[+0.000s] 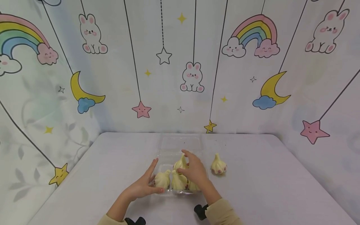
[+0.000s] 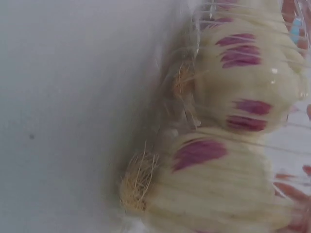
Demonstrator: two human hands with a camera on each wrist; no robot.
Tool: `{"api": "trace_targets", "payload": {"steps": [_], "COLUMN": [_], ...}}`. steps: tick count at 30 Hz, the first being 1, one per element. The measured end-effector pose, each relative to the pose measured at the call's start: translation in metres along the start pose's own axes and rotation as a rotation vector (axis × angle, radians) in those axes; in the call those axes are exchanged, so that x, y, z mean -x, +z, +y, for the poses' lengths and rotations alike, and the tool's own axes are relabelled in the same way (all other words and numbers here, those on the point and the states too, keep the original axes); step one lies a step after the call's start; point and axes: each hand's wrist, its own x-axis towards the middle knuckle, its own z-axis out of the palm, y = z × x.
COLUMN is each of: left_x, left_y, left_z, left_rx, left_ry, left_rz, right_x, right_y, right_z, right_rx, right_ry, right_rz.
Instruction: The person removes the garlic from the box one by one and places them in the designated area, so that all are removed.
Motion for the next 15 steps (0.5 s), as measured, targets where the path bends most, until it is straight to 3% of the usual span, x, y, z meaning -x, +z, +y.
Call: {"api": "trace_targets", "payload": {"steps": [7,15], "left_x": [0.0001,0.0010], "left_y": [-0.0001,-0.0002], "left_z": [0.0003,0.0026], "left_rx": [-0.003,-0.004], "left_ry": [-0.004,0.001], "left_rz": [-0.002,0.001], "right_x": [0.0011,0.0006], "right_y": [0.0028,0.0049], "right_z": [-0.0027,-0.0050], "right_rx": [0.053,0.116], "right_ry": [0.027,-0.027], "right_rz": [-0.032,-0.019]}}
